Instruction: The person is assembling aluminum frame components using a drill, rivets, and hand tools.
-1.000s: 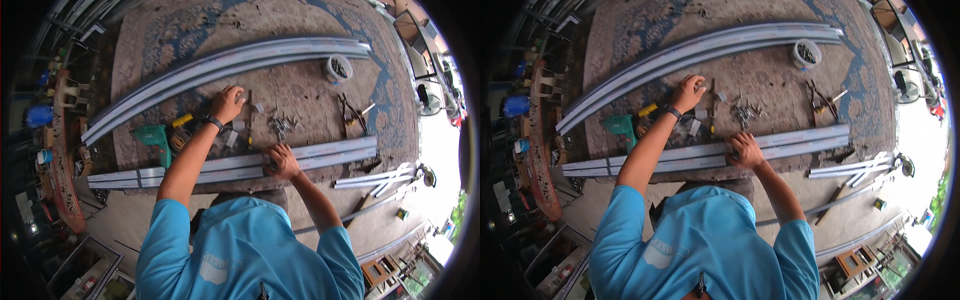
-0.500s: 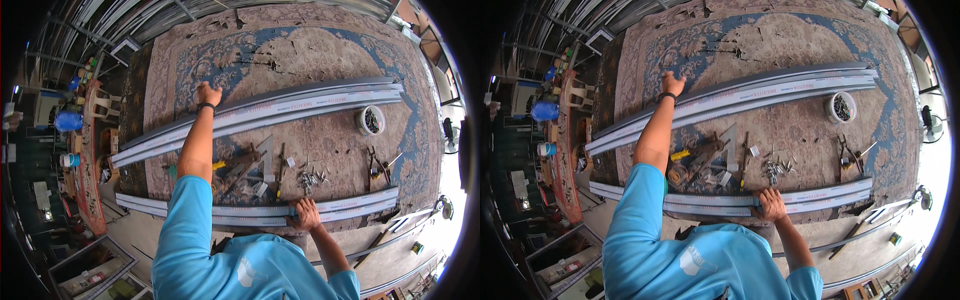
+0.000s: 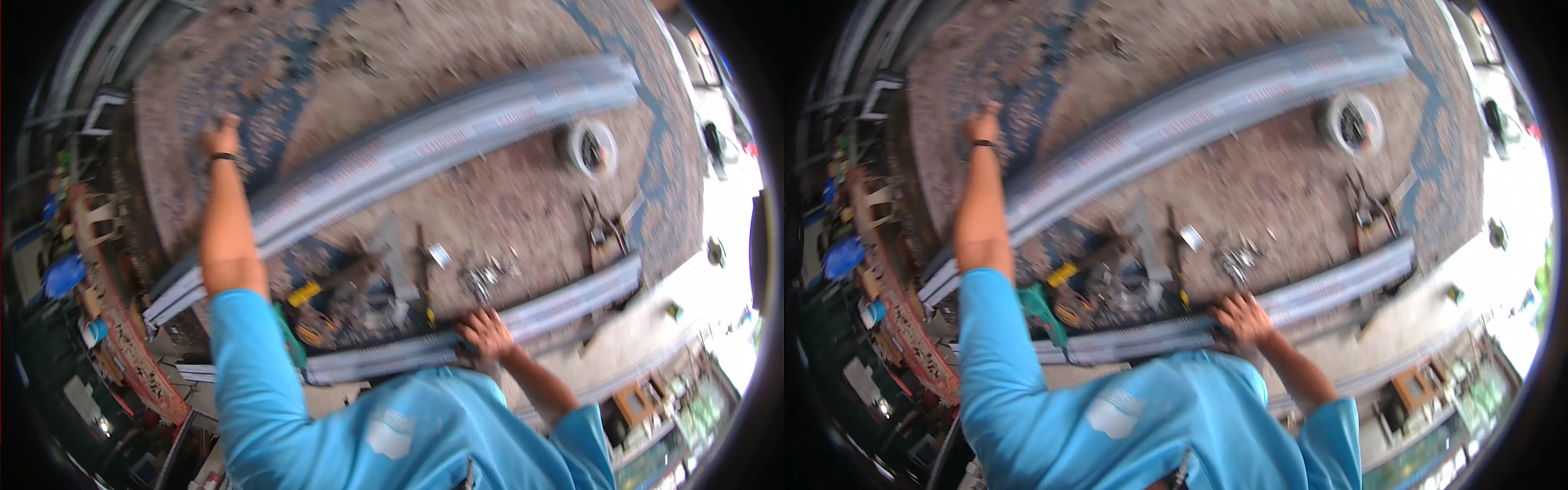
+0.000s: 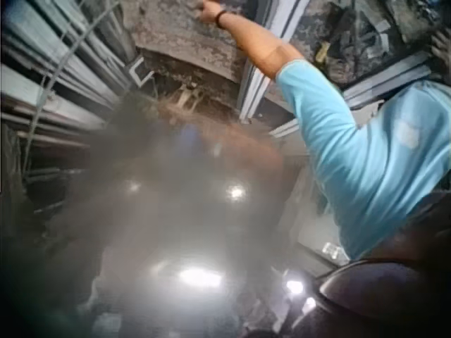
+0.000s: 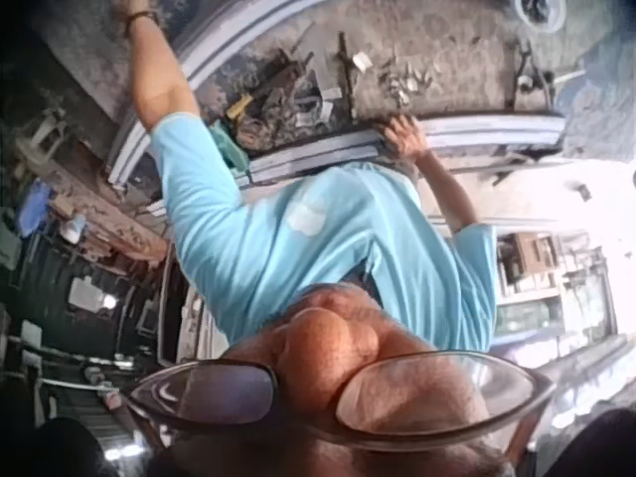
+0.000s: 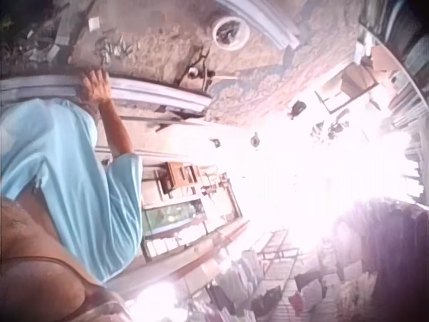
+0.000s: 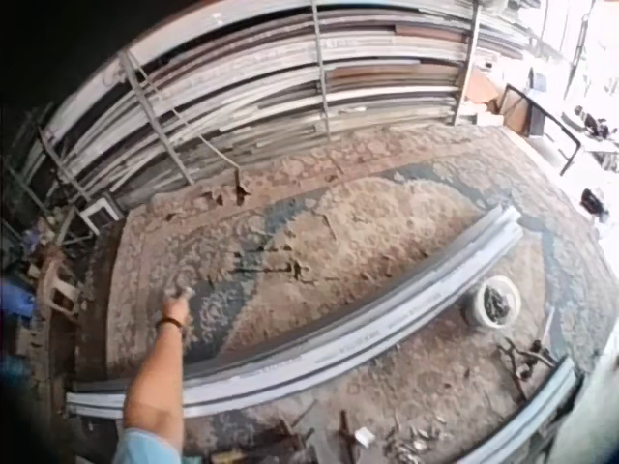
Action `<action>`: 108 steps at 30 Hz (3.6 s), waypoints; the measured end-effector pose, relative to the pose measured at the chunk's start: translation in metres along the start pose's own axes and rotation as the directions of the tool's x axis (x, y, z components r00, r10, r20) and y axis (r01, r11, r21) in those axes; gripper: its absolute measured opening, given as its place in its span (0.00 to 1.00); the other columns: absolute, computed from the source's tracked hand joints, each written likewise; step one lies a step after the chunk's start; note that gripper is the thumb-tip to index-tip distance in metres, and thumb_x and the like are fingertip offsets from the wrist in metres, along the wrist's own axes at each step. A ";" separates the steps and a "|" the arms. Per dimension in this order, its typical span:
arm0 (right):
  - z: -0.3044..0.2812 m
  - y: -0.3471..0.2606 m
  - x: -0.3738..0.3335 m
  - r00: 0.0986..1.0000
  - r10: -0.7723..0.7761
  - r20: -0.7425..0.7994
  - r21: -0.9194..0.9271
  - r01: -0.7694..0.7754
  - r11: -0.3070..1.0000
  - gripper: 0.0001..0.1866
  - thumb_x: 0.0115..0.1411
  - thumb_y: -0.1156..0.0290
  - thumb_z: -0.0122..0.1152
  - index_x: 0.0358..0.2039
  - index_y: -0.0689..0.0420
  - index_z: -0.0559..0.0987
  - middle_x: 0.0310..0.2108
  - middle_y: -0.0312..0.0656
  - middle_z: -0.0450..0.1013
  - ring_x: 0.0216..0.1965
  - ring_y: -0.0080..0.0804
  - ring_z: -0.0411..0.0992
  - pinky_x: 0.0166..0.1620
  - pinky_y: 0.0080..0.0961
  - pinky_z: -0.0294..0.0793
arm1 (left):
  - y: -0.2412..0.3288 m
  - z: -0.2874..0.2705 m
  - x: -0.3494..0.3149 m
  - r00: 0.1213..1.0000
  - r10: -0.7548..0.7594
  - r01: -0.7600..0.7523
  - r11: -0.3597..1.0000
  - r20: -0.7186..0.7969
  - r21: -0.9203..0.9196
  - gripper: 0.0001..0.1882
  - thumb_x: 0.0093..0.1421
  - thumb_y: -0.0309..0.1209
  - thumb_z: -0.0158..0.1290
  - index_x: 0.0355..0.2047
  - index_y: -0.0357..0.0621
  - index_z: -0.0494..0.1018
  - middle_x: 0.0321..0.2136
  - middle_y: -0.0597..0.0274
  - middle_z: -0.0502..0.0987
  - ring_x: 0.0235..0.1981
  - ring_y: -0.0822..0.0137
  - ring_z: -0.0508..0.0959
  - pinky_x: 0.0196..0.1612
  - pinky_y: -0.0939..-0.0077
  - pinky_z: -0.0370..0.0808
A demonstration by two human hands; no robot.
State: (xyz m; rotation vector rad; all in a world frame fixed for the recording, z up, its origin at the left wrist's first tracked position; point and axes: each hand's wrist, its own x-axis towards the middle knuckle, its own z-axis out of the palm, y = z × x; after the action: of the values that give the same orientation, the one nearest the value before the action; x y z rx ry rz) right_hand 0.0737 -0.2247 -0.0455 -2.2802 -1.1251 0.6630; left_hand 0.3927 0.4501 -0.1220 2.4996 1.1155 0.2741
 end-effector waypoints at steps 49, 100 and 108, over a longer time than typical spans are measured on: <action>-0.010 0.028 0.010 0.981 -0.173 -0.091 -0.047 0.169 0.984 0.32 0.49 0.61 0.75 0.54 0.54 0.75 0.51 0.44 0.73 0.55 0.50 0.71 0.58 0.45 0.70 | 0.039 -0.073 -0.624 0.662 0.682 -0.523 0.717 0.309 -0.462 0.33 0.46 0.32 0.72 0.55 0.46 0.75 0.53 0.60 0.76 0.56 0.53 0.73 0.61 0.55 0.69; -0.022 0.038 0.030 0.928 -0.356 -0.112 -0.063 0.351 0.934 0.34 0.44 0.65 0.79 0.52 0.58 0.76 0.48 0.45 0.75 0.46 0.48 0.75 0.52 0.43 0.77 | -0.002 -0.065 -0.603 0.650 0.698 -0.561 0.708 0.302 -0.428 0.32 0.57 0.42 0.68 0.59 0.48 0.73 0.55 0.59 0.74 0.61 0.54 0.71 0.66 0.55 0.67; -0.022 0.037 0.034 0.921 -0.379 -0.090 -0.071 0.373 0.925 0.35 0.43 0.66 0.80 0.53 0.57 0.75 0.49 0.45 0.75 0.47 0.48 0.75 0.52 0.43 0.77 | -0.002 -0.065 -0.603 0.656 0.693 -0.550 0.711 0.301 -0.438 0.31 0.57 0.42 0.68 0.59 0.48 0.73 0.55 0.59 0.74 0.60 0.55 0.71 0.66 0.54 0.66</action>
State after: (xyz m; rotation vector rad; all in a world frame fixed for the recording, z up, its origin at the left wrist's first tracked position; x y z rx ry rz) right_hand 0.1265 -0.2215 -0.0589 -2.0277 -1.4905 0.3634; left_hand -0.0310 0.0183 -0.0759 2.3836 -0.0304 0.0354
